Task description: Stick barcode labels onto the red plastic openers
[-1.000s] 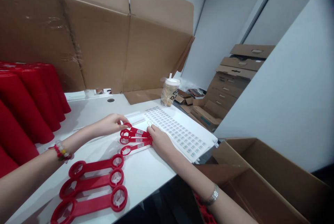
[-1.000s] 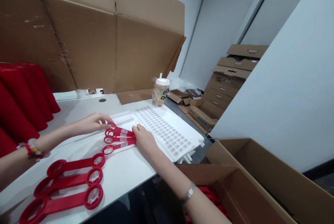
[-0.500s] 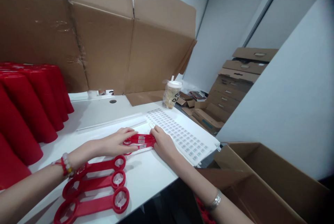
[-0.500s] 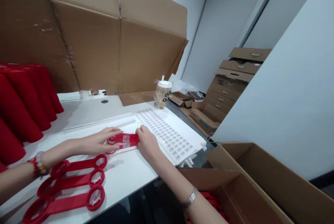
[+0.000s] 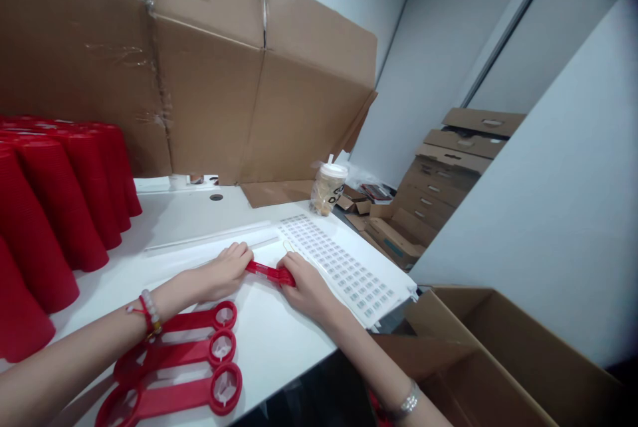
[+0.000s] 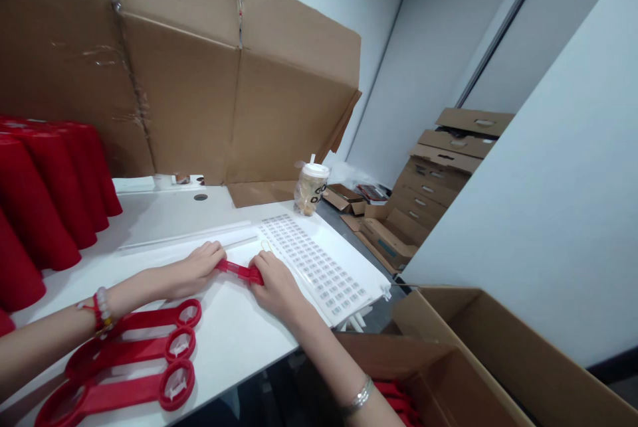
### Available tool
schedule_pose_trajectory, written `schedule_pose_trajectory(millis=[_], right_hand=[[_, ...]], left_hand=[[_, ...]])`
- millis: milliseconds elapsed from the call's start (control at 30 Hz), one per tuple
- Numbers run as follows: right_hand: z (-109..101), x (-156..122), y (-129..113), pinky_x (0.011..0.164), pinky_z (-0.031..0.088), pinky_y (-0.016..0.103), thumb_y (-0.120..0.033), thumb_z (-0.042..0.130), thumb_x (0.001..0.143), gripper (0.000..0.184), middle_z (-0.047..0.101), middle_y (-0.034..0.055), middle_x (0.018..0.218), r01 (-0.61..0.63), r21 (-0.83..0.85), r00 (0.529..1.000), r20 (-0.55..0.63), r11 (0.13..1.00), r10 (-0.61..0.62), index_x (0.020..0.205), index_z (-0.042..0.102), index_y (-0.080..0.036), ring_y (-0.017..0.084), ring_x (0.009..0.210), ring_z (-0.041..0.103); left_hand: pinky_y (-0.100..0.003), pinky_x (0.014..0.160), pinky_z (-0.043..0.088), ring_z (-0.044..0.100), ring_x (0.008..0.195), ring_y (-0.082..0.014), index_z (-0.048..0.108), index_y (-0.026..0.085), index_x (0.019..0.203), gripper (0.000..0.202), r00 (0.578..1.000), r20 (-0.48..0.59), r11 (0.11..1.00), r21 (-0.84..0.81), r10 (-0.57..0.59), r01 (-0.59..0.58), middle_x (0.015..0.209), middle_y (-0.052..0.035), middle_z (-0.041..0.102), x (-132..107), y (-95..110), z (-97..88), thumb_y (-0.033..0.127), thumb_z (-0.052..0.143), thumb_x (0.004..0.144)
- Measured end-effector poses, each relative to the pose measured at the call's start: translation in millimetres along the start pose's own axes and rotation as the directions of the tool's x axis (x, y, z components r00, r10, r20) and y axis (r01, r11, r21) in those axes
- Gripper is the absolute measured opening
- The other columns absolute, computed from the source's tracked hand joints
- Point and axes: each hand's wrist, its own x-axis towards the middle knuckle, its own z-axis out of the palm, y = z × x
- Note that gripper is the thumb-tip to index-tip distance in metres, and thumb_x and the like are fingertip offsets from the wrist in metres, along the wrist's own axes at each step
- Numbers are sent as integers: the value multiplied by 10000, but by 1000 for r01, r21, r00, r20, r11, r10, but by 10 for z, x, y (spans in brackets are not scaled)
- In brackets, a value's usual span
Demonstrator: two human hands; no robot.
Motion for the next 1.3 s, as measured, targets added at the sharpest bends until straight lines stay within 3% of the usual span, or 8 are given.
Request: schedule_pose_trajectory(millis=[67, 233, 433, 767, 900, 967, 1100, 1300], right_hand=[[-21, -14, -24, 738, 419, 314, -108, 543, 798, 187, 614, 43, 918, 20, 20, 1000, 7, 1000, -20, 959, 561, -201, 205, 832, 555], [-55, -43, -58, 785, 464, 345, -136, 604, 784, 462, 642, 76, 1054, 60, 63, 998, 18, 996, -61, 1236, 521, -182, 221, 879, 590], [-38, -26, -51, 860, 488, 375, -220, 538, 964, 239, 653, 95, 1073, 107, 98, 993, 35, 989, -111, 1190, 613, -196, 240, 980, 606], [-8, -21, 13, 968, 471, 401, -293, 533, 1012, 313, 668, 93, 1151, 96, 178, 992, 60, 979, -108, 1308, 618, -236, 244, 1083, 593], [20, -7, 81, 998, 467, 386, -303, 591, 981, 455, 647, 91, 1256, 16, 229, 998, 51, 973, -28, 1425, 507, -244, 230, 1137, 596], [29, -4, 109, 961, 481, 387, -303, 622, 956, 436, 662, 93, 1222, -33, 243, 999, 43, 969, 23, 1378, 541, -227, 237, 1097, 616], [28, -4, 113, 852, 490, 352, -285, 639, 931, 196, 706, 53, 1052, -77, 260, 997, 51, 963, 66, 1116, 670, -227, 221, 952, 642], [17, 1, 93, 797, 480, 328, -285, 656, 914, 176, 709, 49, 1003, -91, 278, 995, 52, 956, 80, 1075, 679, -219, 215, 898, 643]], left_hand=[[-462, 893, 565, 662, 1053, -240, 623, 181, 1225, 312, 1000, 7, 1000, 28, -5, 5, 1250, -91, 651, 5, -25, 35, 338, 630, 955], [-449, 877, 573, 667, 1037, -233, 626, 181, 1218, 303, 1000, 25, 998, 62, 6, -8, 1238, -89, 657, -8, -57, 65, 335, 629, 957], [-465, 895, 565, 663, 1055, -242, 624, 178, 1222, 313, 1000, 2, 996, 89, 12, -12, 1246, -91, 654, -60, -79, 64, 337, 633, 953], [-485, 923, 557, 651, 1102, -257, 598, 190, 1279, 350, 996, -73, 995, 87, 60, -53, 1287, -99, 637, -184, -88, 88, 328, 626, 958], [-456, 889, 573, 665, 1057, -239, 613, 187, 1248, 318, 995, -80, 994, 101, 61, -52, 1251, -92, 653, -193, -47, 109, 324, 623, 962], [-442, 864, 579, 673, 1022, -229, 625, 177, 1216, 299, 996, -74, 991, 123, 56, -47, 1218, -86, 664, -184, -39, 114, 326, 629, 957], [-429, 843, 584, 677, 998, -222, 631, 172, 1198, 288, 995, -75, 984, 171, 61, -48, 1197, -83, 670, -181, -56, 121, 327, 633, 955], [-502, 940, 548, 640, 1133, -269, 592, 186, 1290, 366, 980, -104, 964, 223, 172, -146, 1322, -104, 621, -87, -20, 100, 320, 637, 952]])
